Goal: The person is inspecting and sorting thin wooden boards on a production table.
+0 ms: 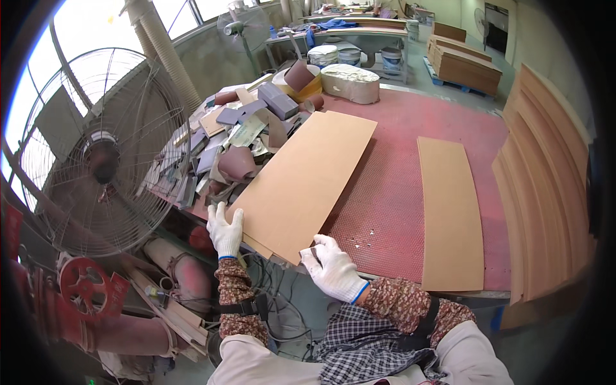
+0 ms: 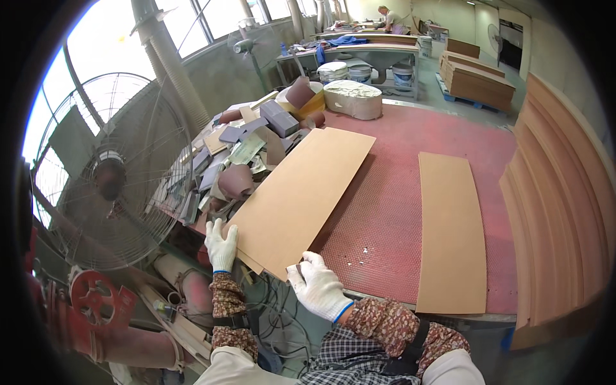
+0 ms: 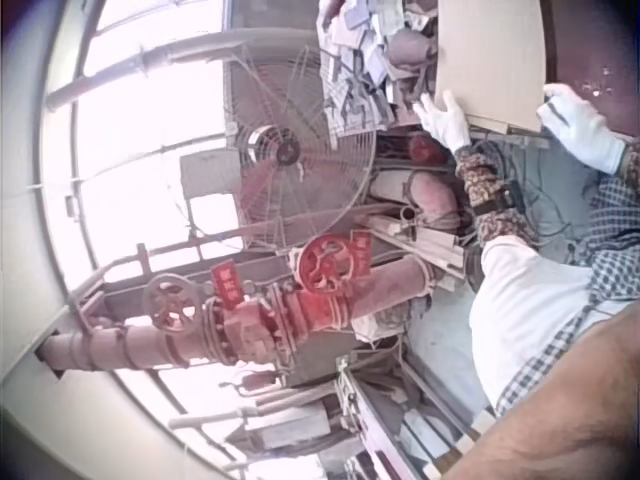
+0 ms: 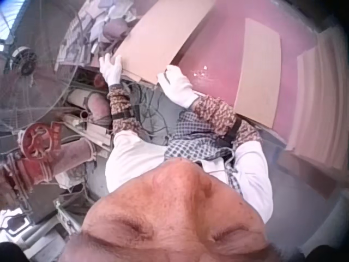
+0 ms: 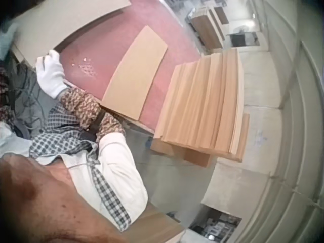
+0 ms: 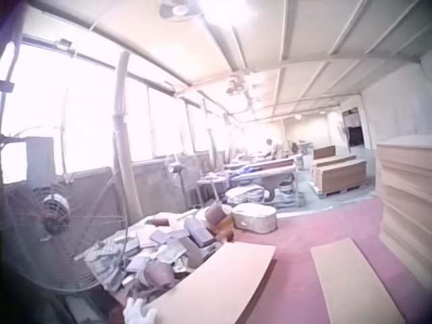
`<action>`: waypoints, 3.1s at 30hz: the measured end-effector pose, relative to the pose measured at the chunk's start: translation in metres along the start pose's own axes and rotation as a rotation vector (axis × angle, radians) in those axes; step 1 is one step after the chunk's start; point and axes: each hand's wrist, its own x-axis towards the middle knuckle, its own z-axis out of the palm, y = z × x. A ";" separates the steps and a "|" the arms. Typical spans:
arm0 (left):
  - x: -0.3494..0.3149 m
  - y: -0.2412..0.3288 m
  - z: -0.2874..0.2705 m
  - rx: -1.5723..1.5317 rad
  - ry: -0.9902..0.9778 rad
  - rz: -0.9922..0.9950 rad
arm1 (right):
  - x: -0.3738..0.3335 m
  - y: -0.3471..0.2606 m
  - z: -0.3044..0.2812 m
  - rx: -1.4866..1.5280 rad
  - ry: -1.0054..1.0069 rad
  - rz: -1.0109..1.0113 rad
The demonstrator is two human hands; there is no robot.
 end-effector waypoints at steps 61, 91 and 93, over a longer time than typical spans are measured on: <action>-0.033 -0.039 0.060 -1.094 -0.076 -0.073 | 0.042 -0.008 -0.044 -0.121 -0.455 0.109; -0.035 -0.025 0.055 -1.170 -0.050 -0.086 | 0.018 -0.066 0.038 -0.520 -0.526 0.155; -0.034 -0.033 0.055 -1.164 -0.052 -0.086 | 0.018 -0.068 0.042 -0.508 -0.527 0.164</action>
